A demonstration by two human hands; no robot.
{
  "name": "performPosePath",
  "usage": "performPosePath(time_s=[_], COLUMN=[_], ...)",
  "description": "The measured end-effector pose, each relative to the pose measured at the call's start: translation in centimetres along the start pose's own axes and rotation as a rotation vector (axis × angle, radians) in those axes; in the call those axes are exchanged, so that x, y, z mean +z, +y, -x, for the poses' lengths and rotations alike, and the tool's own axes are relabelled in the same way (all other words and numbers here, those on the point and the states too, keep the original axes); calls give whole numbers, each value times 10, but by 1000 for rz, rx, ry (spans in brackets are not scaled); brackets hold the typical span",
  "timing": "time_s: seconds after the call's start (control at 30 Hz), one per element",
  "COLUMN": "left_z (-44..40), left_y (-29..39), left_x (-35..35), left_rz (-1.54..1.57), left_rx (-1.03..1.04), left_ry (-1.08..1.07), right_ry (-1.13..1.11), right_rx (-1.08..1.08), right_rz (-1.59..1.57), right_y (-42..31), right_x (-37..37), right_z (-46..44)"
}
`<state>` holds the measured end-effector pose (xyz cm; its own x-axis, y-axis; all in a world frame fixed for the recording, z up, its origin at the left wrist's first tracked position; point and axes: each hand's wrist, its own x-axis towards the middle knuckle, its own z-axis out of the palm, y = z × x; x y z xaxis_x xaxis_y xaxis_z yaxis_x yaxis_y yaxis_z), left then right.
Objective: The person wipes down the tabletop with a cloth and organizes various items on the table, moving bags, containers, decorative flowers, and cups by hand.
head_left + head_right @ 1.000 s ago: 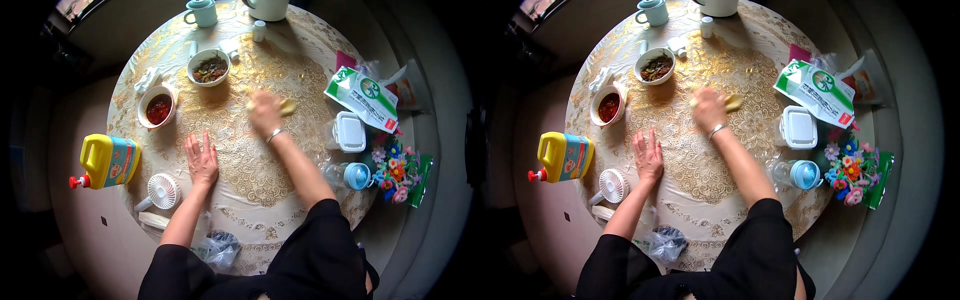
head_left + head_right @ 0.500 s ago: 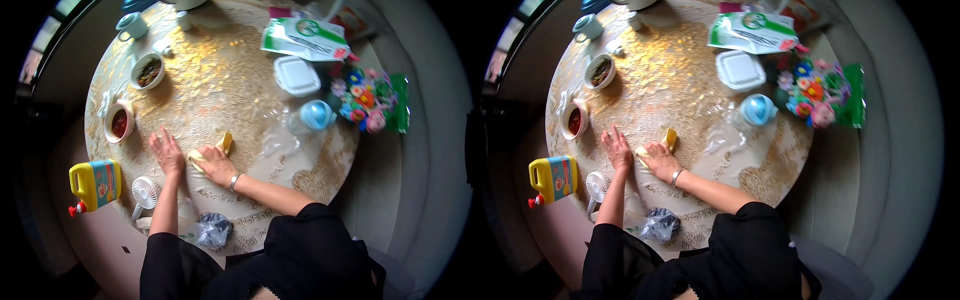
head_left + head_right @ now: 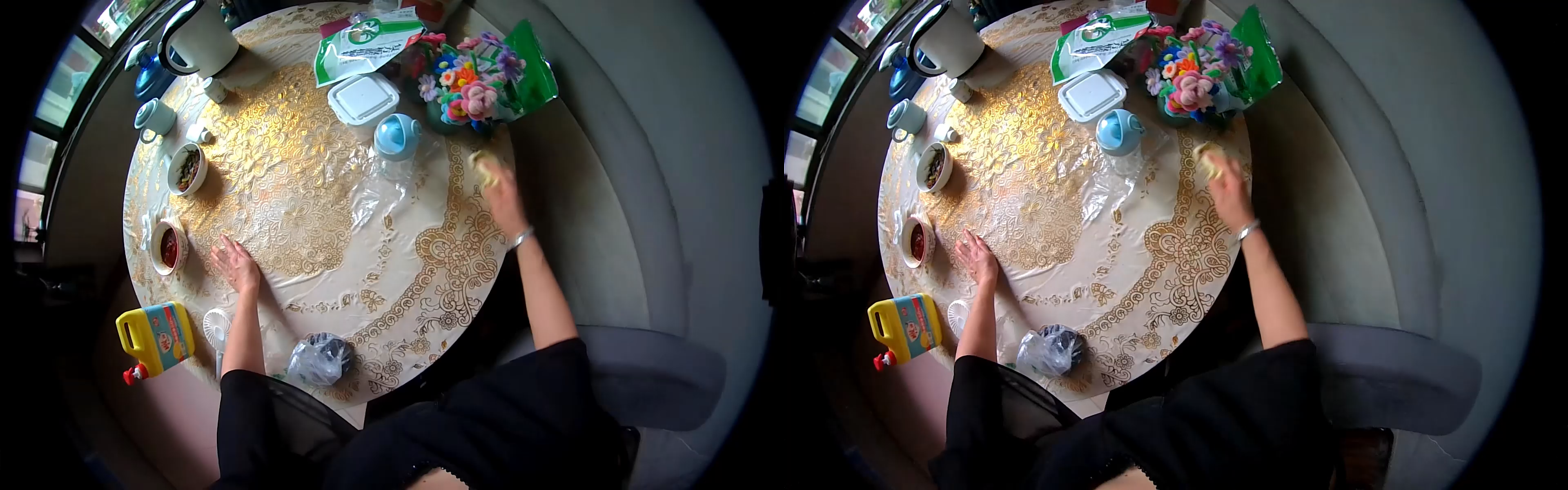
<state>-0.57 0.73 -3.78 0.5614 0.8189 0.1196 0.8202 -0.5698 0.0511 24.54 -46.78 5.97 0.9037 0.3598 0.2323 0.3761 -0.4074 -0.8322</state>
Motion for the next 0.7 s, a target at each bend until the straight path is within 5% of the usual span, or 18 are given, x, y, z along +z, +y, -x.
performPosePath(time_s=[0.07, 0.17, 0.23, 0.33, 0.4, 0.5, 0.57, 0.7], left_z=[-8, -7, -11, -9, -7, -6, -9, -1], left_y=[-5, -12, -9, -3, -5, -6, 0, 2], left_x=[2, -1, -1, -8, -11, -9, -10, -11], left_rz=[14, 8, 1, -15, 2, -23, -24, -21], left_rx=[-14, 18, -31, -40, -27, 9, 1, -21], left_ry=[3, -116, -185, -223, -226, -168, -158, -107], right_ry=[1, 177, 313, -92, -414, -598, -563, -106], right_rx=[58, 39, -248, -251, 44, -558, -412, -143], right_rz=[-46, 346, 625, 139, -121, 168, 73, -67], right_y=[36, 63, 70, -6, -25, -87, -69, -60], right_x=[-4, 13, 52, 80, 125, 100, 97, 53], right_z=[-35, -36, -16, 51, 145, 190, 169, 50])
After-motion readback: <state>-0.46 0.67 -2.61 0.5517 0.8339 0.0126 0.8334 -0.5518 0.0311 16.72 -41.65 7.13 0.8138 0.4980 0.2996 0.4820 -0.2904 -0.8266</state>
